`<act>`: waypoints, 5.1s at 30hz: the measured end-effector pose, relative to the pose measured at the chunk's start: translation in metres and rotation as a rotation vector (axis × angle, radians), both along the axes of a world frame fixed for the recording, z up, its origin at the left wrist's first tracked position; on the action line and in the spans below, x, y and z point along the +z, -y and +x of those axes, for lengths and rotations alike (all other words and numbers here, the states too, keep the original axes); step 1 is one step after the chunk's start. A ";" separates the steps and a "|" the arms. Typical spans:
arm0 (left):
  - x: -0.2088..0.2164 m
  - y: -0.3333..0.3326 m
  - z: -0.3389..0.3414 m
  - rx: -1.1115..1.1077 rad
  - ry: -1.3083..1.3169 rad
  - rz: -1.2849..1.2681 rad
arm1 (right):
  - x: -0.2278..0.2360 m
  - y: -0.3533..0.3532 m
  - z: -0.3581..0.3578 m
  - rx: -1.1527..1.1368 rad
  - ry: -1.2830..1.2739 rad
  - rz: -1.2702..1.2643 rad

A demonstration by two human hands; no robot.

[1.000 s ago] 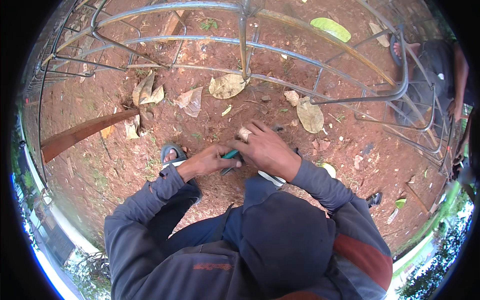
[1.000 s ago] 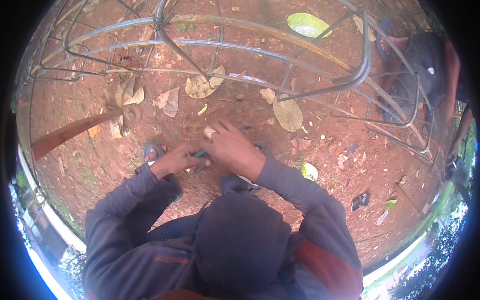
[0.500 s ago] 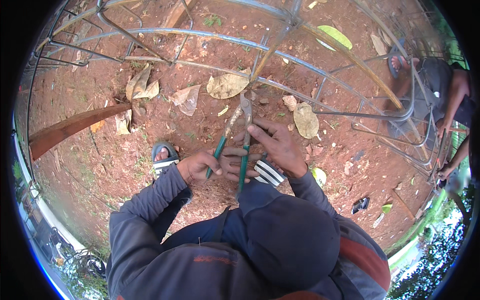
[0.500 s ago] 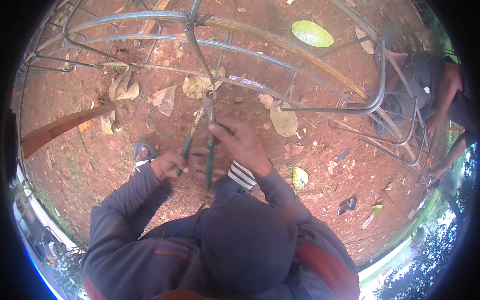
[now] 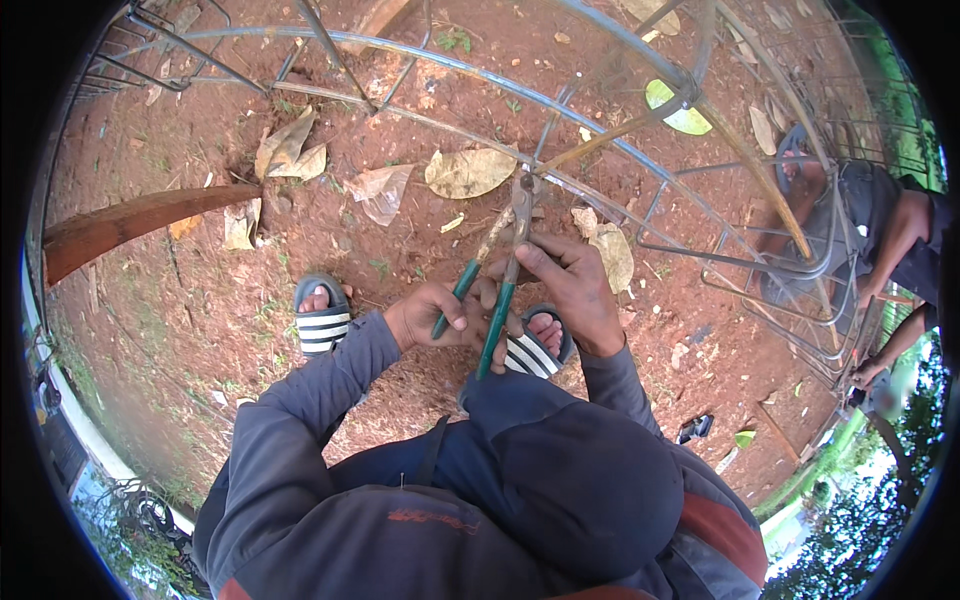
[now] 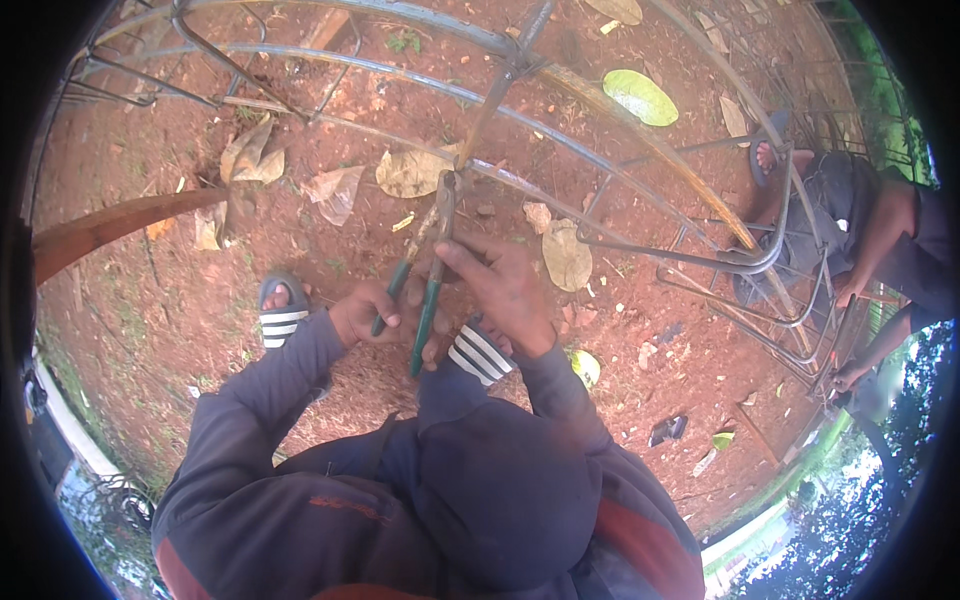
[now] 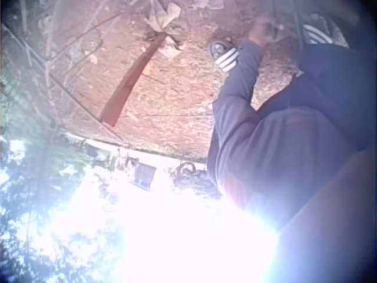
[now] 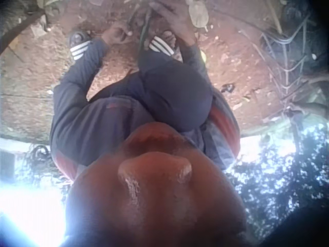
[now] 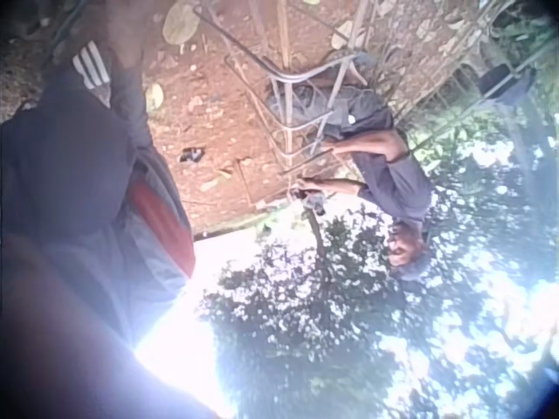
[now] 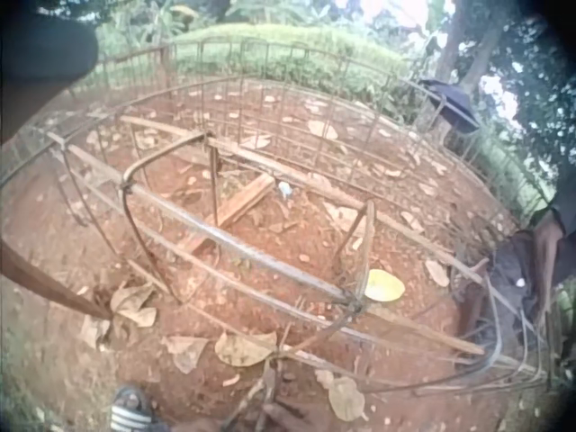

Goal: The person sits on the ground and uses pliers to twist wire ties around intersecting metal bars of a long frame. They repeatedly position the wire, clamp it with pliers, and twist it to secure the joints.

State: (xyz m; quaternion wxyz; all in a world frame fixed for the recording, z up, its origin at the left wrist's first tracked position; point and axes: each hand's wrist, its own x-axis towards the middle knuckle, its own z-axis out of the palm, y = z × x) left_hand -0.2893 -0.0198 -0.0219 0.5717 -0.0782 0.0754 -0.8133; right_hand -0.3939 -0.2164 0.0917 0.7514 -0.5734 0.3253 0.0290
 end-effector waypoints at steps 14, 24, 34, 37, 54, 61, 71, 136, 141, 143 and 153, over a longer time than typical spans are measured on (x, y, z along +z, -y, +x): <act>0.047 0.032 -0.051 0.113 0.206 0.212 | -0.012 0.003 -0.018 -0.152 -0.126 -0.189; -0.004 0.036 -0.076 0.595 1.991 0.738 | -0.058 -0.065 0.030 -0.253 -0.171 -0.413; 0.041 0.023 -0.053 0.021 2.031 1.037 | -0.093 -0.059 0.046 -0.426 0.012 0.387; 0.057 -0.016 -0.016 -0.226 1.419 0.632 | -0.103 -0.042 0.031 -0.012 0.414 1.069; 0.080 -0.004 -0.001 -0.122 1.980 0.777 | -0.125 -0.067 0.029 -0.235 0.711 1.079; 0.061 -0.002 -0.024 -0.082 2.475 0.926 | -0.077 -0.087 0.071 -0.516 0.181 0.680; 0.128 -0.002 0.009 -0.312 1.779 0.609 | -0.134 -0.089 0.056 0.059 1.173 1.362; 0.169 0.118 0.026 -0.227 1.715 -0.258 | -0.017 -0.054 -0.084 -0.922 -0.039 -0.440; 0.163 0.141 -0.019 0.178 2.049 -0.938 | 0.006 -0.043 -0.141 -0.800 -0.203 -1.027; 0.159 0.140 -0.045 0.145 1.965 -0.853 | 0.025 -0.041 -0.167 -0.629 -0.277 -1.139; 0.098 0.164 -0.107 0.048 0.963 0.004 | 0.004 -0.037 -0.233 -1.055 -0.270 -0.617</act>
